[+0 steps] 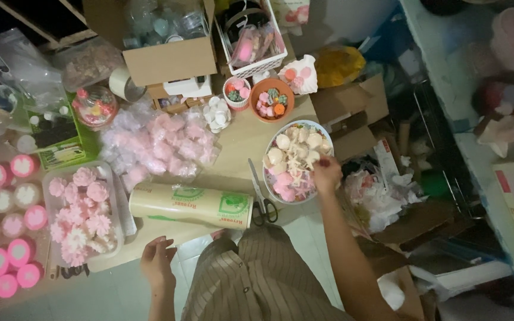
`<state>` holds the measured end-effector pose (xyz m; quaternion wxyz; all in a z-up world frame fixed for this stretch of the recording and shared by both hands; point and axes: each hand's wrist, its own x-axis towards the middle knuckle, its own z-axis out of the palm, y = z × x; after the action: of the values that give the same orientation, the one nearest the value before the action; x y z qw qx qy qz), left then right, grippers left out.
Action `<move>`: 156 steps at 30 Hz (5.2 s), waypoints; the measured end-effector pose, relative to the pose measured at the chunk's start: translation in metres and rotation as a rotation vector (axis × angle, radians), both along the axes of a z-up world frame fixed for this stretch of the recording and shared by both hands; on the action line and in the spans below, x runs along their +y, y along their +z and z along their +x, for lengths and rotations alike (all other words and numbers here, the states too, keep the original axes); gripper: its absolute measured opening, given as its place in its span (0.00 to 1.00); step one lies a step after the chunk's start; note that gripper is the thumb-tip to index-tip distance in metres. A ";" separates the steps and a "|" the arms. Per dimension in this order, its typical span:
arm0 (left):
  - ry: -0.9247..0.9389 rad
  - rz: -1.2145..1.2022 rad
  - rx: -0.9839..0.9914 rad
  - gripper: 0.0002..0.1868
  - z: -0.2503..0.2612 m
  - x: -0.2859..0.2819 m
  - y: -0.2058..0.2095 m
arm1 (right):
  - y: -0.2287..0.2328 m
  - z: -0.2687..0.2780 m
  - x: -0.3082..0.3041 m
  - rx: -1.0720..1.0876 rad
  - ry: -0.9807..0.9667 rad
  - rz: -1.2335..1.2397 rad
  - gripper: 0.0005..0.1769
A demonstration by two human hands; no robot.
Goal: The person stands at a cluttered craft table and decorates candles by hand. They pick small white starfish-shaped and flower-shaped wax decorations from a bowl, hold a candle wrapped in printed paper, and press the decorations onto the candle surface, repeating the process for successive candles.
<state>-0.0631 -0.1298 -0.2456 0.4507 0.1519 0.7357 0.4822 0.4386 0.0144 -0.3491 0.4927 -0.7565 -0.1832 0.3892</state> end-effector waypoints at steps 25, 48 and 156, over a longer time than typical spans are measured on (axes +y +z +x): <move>0.065 -0.023 0.006 0.12 -0.027 -0.031 -0.007 | 0.003 -0.020 0.039 -0.497 0.394 -0.232 0.22; -0.069 -0.007 0.011 0.17 -0.039 0.008 0.003 | 0.021 -0.009 -0.069 -0.272 0.524 -0.438 0.19; -1.003 0.280 0.006 0.03 -0.053 0.174 0.038 | 0.067 -0.107 -0.074 -0.568 0.269 -0.222 0.21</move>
<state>-0.1162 0.0440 -0.2080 0.5995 0.5459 0.5023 0.3006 0.3314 -0.0601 -0.2818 0.2806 -0.8528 -0.3679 0.2421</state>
